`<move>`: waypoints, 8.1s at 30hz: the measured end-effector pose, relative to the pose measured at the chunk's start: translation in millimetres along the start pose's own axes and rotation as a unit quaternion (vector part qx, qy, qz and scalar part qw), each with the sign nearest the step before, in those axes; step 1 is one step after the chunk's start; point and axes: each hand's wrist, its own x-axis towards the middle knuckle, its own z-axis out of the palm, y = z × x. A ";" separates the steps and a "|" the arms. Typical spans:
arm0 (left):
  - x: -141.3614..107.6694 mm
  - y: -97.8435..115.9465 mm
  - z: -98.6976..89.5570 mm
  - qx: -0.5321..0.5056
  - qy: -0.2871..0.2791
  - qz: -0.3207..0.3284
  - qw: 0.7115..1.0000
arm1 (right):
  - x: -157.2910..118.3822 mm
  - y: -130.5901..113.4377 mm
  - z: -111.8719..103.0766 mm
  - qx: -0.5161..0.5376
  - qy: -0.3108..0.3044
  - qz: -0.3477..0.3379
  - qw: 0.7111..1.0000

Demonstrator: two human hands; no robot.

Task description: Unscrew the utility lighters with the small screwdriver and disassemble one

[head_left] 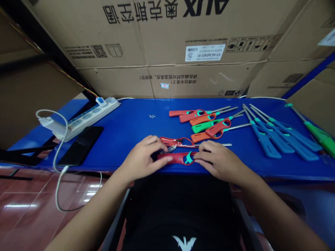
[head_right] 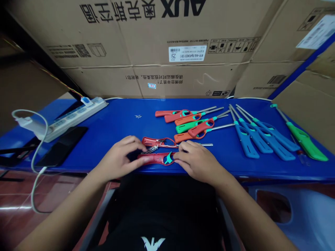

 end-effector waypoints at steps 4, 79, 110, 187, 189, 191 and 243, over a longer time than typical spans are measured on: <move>-26.2 -2.2 5.0 0.011 -0.025 -0.025 0.999 | -0.6 -4.2 -2.3 0.004 -0.012 0.004 1.000; 77.6 -47.2 -0.1 -0.068 -0.204 0.073 0.974 | 11.9 6.8 6.9 -0.043 0.073 0.134 0.987; 68.8 -51.1 -10.5 -0.044 -0.195 0.077 0.977 | 88.7 -1.3 -6.0 -0.062 -0.067 0.082 0.992; 63.8 -45.4 -10.0 0.065 -0.061 0.102 0.991 | -0.9 14.7 3.1 0.017 0.070 0.120 0.990; 62.8 -44.8 -11.0 0.084 -0.059 0.113 0.988 | -1.4 14.9 2.7 0.022 0.063 0.118 0.991; 62.1 -44.3 -12.0 0.102 -0.055 0.120 0.986 | -1.2 14.5 2.0 0.026 0.057 0.117 0.991; 167.7 -175.2 -41.1 0.074 -0.066 -0.185 0.978 | 173.4 146.8 -62.4 -0.074 -0.110 0.145 0.981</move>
